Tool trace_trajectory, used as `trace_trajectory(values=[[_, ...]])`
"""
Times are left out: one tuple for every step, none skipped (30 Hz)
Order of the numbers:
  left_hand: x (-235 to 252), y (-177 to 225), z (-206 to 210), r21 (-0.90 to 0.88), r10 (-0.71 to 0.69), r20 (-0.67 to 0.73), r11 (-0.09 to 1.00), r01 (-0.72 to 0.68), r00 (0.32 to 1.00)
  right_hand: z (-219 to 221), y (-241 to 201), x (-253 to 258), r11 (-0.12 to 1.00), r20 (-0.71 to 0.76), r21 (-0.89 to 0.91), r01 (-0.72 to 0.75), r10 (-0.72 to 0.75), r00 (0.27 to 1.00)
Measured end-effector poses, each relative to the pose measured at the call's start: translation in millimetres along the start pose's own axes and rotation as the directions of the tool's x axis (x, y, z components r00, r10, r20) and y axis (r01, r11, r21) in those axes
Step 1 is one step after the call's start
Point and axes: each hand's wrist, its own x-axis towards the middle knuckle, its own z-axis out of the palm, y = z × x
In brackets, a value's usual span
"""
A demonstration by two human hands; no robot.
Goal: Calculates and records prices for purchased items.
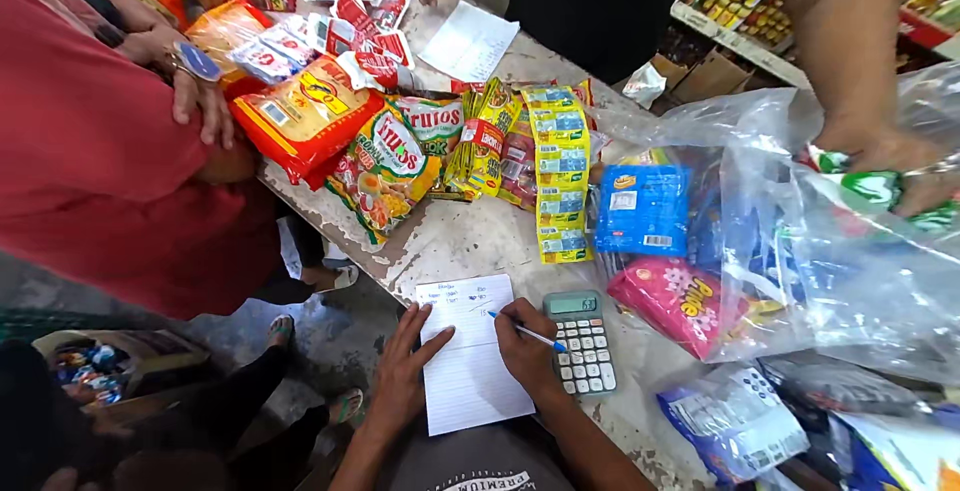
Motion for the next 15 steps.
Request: trace_trajectory(values=[[-0.2, -0.2, 0.2, 0.001, 0.0, -0.004, 1.0, 0.0, 1.0, 0.3, 0.3, -0.2, 1.0, -0.004, -0.002, -0.002, 0.002, 1.0], [-0.3, -0.2, 0.3, 0.001, -0.002, -0.003, 1.0, 0.002, 1.0, 0.7, 0.6, 0.0, 1.0, -0.004, -0.006, -0.002, 0.002, 1.0], [-0.3, 0.1, 0.2, 0.001, -0.004, 0.001, 1.0, 0.004, 1.0, 1.0, 0.8, 0.3, 1.0, -0.001, -0.018, -0.002, 0.002, 1.0], [-0.2, 0.2, 0.2, -0.001, -0.005, 0.004, 1.0, 0.005, 1.0, 1.0, 0.4, 0.8, 0.999, 0.007, -0.036, -0.004, 0.004, 1.0], [-0.1, 0.1, 0.2, -0.001, -0.005, 0.004, 1.0, 0.005, 1.0, 1.1, -0.1, 1.2, 0.999, 0.013, -0.048, -0.003, 0.004, 1.0], [-0.1, -0.2, 0.3, 0.0, -0.003, 0.004, 1.0, 0.003, 1.0, 1.2, -0.6, 1.4, 0.998, 0.018, -0.056, -0.005, 0.006, 1.0], [-0.2, -0.4, 0.3, 0.0, -0.002, 0.004, 1.0, 0.002, 1.0, 1.0, -1.1, 1.5, 0.998, 0.022, -0.055, -0.008, 0.009, 1.0], [-0.2, -0.4, 0.2, -0.001, -0.003, 0.005, 1.0, 0.003, 1.0, 0.8, -1.8, 1.6, 0.999, 0.024, -0.05, -0.013, 0.015, 1.0], [-0.3, 0.0, -0.3, -0.006, -0.005, 0.009, 1.0, 0.005, 1.0, 0.6, -2.5, 1.7, 0.999, 0.024, -0.046, -0.023, 0.024, 0.999], [-0.2, 0.2, -0.5, -0.009, -0.006, 0.01, 1.0, 0.007, 1.0, 0.5, -2.9, 2.0, 0.998, 0.022, -0.048, -0.033, 0.034, 0.999], [0.0, 0.3, -0.5, -0.01, -0.007, 0.01, 1.0, 0.007, 1.0, 0.5, -3.0, 2.4, 0.998, 0.018, -0.051, -0.036, 0.037, 0.999], [0.2, 0.4, -0.5, -0.01, -0.007, 0.009, 1.0, 0.007, 1.0, 0.7, -2.7, 2.7, 0.998, 0.013, -0.047, -0.034, 0.034, 0.999], [0.2, 0.6, -0.8, -0.011, -0.007, 0.009, 1.0, 0.007, 1.0, 0.9, -2.3, 2.7, 0.999, 0.011, -0.037, -0.03, 0.03, 0.999], [0.2, 0.4, -1.0, -0.012, -0.007, 0.007, 1.0, 0.007, 1.0, 0.8, -2.2, 2.7, 0.999, 0.015, -0.024, -0.029, 0.029, 0.999], [0.3, 0.1, -1.0, -0.013, -0.008, 0.008, 1.0, 0.008, 1.0, 1.0, -2.1, 2.8, 0.999, 0.017, -0.013, -0.031, 0.031, 0.999]])
